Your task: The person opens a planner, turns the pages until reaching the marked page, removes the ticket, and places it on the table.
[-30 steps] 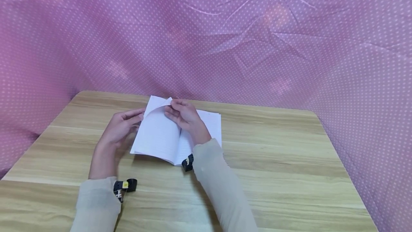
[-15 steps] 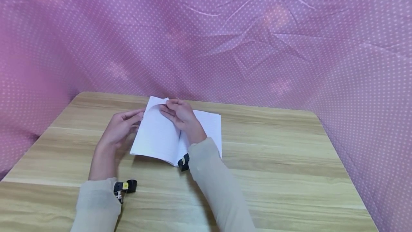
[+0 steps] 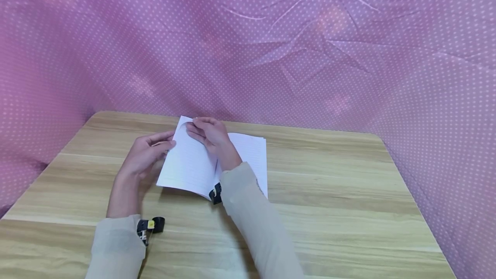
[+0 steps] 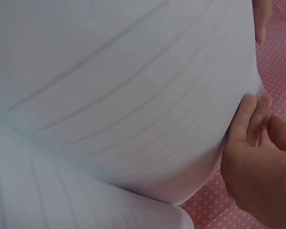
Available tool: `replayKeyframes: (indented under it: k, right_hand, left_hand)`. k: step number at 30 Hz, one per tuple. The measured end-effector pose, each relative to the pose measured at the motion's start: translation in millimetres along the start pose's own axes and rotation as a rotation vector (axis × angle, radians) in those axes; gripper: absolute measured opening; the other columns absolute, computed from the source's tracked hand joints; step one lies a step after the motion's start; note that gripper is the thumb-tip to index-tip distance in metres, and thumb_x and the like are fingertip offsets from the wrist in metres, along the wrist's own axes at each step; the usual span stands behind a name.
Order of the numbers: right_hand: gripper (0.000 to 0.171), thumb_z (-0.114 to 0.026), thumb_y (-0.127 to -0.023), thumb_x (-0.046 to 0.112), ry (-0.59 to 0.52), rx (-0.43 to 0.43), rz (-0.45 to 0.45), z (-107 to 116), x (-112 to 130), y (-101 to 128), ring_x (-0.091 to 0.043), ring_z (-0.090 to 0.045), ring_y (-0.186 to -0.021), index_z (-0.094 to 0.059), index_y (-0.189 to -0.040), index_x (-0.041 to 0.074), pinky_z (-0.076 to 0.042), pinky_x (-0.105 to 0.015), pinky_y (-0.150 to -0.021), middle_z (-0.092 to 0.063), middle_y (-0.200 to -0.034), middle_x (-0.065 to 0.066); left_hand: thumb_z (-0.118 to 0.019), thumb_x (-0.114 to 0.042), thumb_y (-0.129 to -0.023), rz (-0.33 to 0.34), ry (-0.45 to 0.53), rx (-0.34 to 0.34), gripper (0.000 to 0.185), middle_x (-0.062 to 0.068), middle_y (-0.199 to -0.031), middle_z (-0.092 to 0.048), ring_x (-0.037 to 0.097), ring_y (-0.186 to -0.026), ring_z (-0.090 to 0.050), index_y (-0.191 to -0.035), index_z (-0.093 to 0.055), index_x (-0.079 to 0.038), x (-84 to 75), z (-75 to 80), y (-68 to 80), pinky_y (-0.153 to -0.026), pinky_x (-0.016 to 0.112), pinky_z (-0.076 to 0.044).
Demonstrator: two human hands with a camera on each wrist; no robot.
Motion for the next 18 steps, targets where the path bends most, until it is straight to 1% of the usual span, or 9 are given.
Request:
replayKeyframes:
  k: [4,8,14,16,18]
  right_hand:
    - [0.019,-0.06,-0.102,0.007,0.032,0.005,-0.003,-1.1,-0.9,0.7,-0.019,-0.073,-0.087,-0.063,-0.118,-0.003,-0.057,-0.034,-0.09,-0.073,-0.097,-0.011]
    - [0.017,-0.059,-0.104,0.011,0.041,0.004,-0.011,0.3,-1.8,0.7,-0.019,-0.074,-0.087,-0.065,-0.114,-0.001,-0.057,-0.035,-0.09,-0.073,-0.098,-0.012]
    - [0.014,-0.058,-0.104,0.013,0.043,0.005,-0.009,1.5,-0.7,1.3,-0.02,-0.073,-0.088,-0.068,-0.107,0.004,-0.057,-0.035,-0.089,-0.074,-0.1,-0.012]
    - [0.015,-0.058,-0.105,0.013,0.05,0.011,-0.011,1.4,0.3,2.5,-0.019,-0.073,-0.087,-0.067,-0.109,0.003,-0.057,-0.035,-0.089,-0.073,-0.1,-0.012]
    - [0.02,-0.057,-0.105,0.013,0.063,0.021,-0.014,1.7,1.2,4.0,-0.019,-0.073,-0.086,-0.065,-0.117,-0.001,-0.057,-0.035,-0.089,-0.073,-0.098,-0.011]
  left_hand:
    - [-0.069,-0.012,-0.096,0.0,-0.003,0.002,0.048,0.014,-0.13,-0.058,0.013,-0.095,-0.063,-0.141,-0.058,-0.002,1.5,0.1,-0.3,-0.079,0.025,-0.055]
    - [-0.068,-0.01,-0.096,-0.001,-0.009,0.008,0.048,0.014,-0.134,-0.057,0.015,-0.1,-0.064,-0.143,-0.057,-0.002,3.1,0.3,-0.9,-0.082,0.026,-0.055]
    - [-0.066,-0.01,-0.097,-0.007,-0.021,0.021,0.048,0.015,-0.134,-0.056,0.015,-0.101,-0.063,-0.143,-0.056,-0.002,3.1,0.6,-1.3,-0.083,0.026,-0.054]
    - [-0.065,-0.01,-0.098,-0.008,-0.025,0.024,0.047,0.015,-0.133,-0.056,0.014,-0.1,-0.062,-0.143,-0.056,-0.001,3.5,1.2,-1.7,-0.082,0.026,-0.054]
    - [-0.065,-0.009,-0.098,-0.006,-0.024,0.025,0.046,0.014,-0.132,-0.057,0.014,-0.099,-0.061,-0.143,-0.056,-0.001,3.8,1.7,-1.7,-0.081,0.025,-0.054]
Point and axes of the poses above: each hand's wrist, its own y-axis away from the middle knuckle, its own z-axis out of the back of the hand, x = y × z, the point moved 2 cm from there along -y, towards the middle knuckle
